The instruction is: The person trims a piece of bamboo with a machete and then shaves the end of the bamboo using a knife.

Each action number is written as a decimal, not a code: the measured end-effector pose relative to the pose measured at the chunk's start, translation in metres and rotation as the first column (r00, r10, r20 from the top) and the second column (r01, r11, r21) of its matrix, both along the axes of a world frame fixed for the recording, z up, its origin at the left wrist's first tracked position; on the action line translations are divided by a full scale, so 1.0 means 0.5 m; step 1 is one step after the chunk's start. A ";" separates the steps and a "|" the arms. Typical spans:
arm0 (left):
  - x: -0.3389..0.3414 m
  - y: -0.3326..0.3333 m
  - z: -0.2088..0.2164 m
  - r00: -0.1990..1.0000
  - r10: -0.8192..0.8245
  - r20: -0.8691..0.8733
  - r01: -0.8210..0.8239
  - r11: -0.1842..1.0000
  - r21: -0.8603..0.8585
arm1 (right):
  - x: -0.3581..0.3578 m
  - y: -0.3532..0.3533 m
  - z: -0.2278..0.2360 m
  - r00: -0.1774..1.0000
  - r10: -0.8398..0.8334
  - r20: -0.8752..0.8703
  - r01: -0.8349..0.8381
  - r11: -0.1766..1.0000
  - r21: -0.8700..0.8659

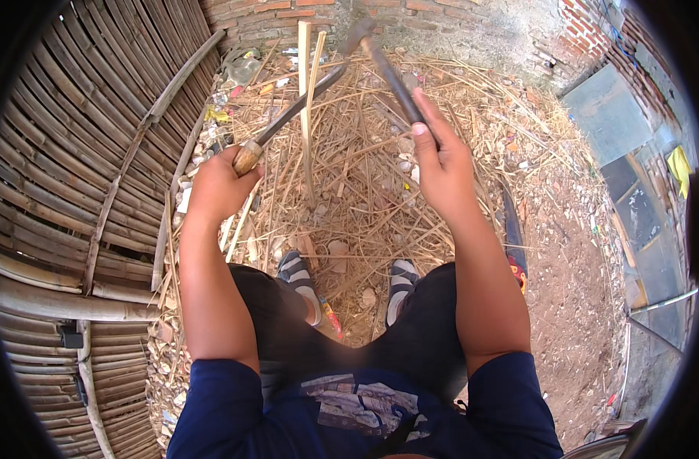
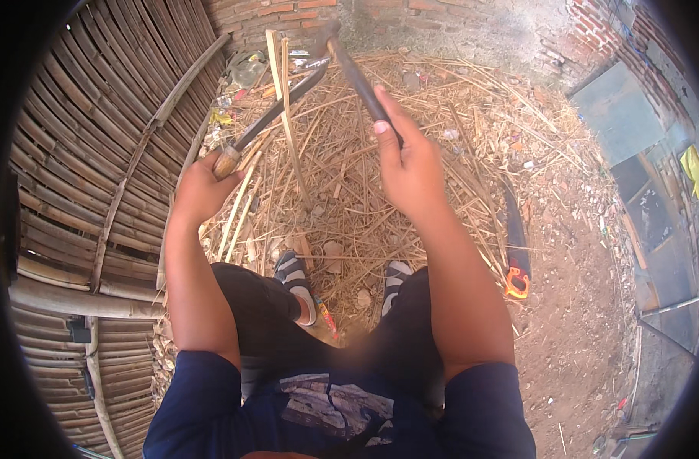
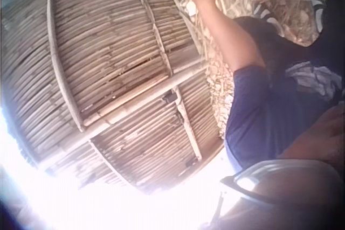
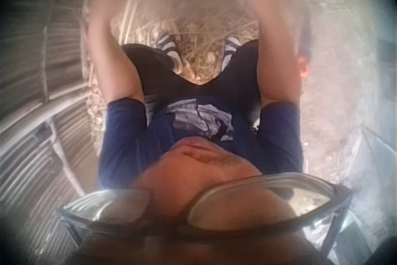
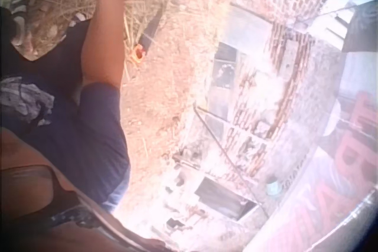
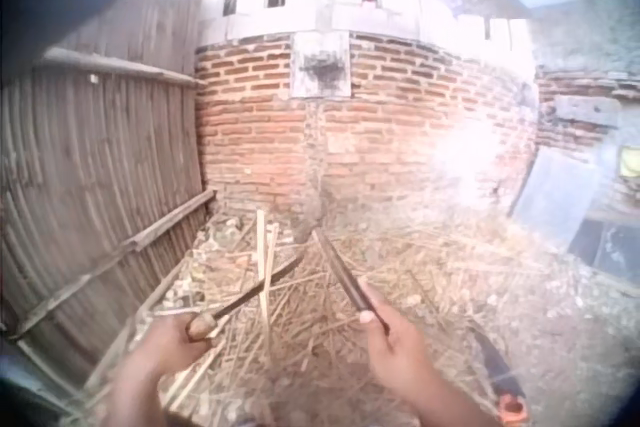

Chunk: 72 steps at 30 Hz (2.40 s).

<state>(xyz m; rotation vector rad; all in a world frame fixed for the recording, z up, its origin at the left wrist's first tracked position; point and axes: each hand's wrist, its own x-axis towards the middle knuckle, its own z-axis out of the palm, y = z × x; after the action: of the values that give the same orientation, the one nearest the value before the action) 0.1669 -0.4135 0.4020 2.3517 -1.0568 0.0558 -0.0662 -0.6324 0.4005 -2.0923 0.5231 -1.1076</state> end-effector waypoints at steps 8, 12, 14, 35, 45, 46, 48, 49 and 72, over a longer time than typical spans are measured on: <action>-0.004 -0.004 -0.003 0.995 0.023 -0.096 -0.022 1.000 0.018 | 0.022 0.004 -0.008 0.996 -0.028 -0.090 0.013 0.987 -0.163; 0.003 0.001 -0.007 0.996 0.019 -0.090 -0.019 1.000 -0.001 | 0.036 0.033 -0.007 0.935 -0.025 -0.354 -0.005 0.997 -0.082; 0.002 0.001 -0.014 0.998 0.026 -0.057 -0.027 1.000 -0.013 | 0.042 0.036 -0.016 0.936 -0.001 -0.351 -0.010 0.999 -0.031; 0.013 0.014 -0.019 0.995 0.096 0.033 -0.095 0.995 -0.017 | 0.016 0.000 -0.077 0.906 0.089 -0.414 -0.082 0.996 0.036; 0.048 0.049 -0.046 0.893 -0.220 -0.394 0.071 0.931 -0.359 | 0.009 0.007 0.005 0.974 0.026 0.225 -0.004 0.995 -0.098; 0.053 0.050 -0.050 0.892 -0.233 -0.388 0.084 0.927 -0.365 | 0.017 0.008 -0.002 0.982 0.029 0.187 -0.011 0.995 -0.094; 0.058 0.051 -0.054 0.889 -0.255 -0.381 0.103 0.922 -0.374 | 0.033 0.010 -0.017 0.994 0.036 0.107 -0.027 0.996 -0.086; 0.059 0.050 -0.053 0.886 -0.262 -0.381 0.110 0.920 -0.377 | 0.042 0.004 -0.025 0.998 0.040 -0.041 -0.043 0.996 -0.081; 0.040 0.043 -0.018 0.877 -0.108 -0.467 -0.030 0.960 -0.277 | 0.070 0.029 -0.021 0.939 0.037 -0.342 -0.018 0.998 0.058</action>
<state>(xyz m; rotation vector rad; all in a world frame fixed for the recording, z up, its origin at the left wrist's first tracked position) 0.1868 -0.3919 0.3932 1.9426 -0.7884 -0.3576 -0.0313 -0.6177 0.3898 -2.2492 0.6777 -0.7030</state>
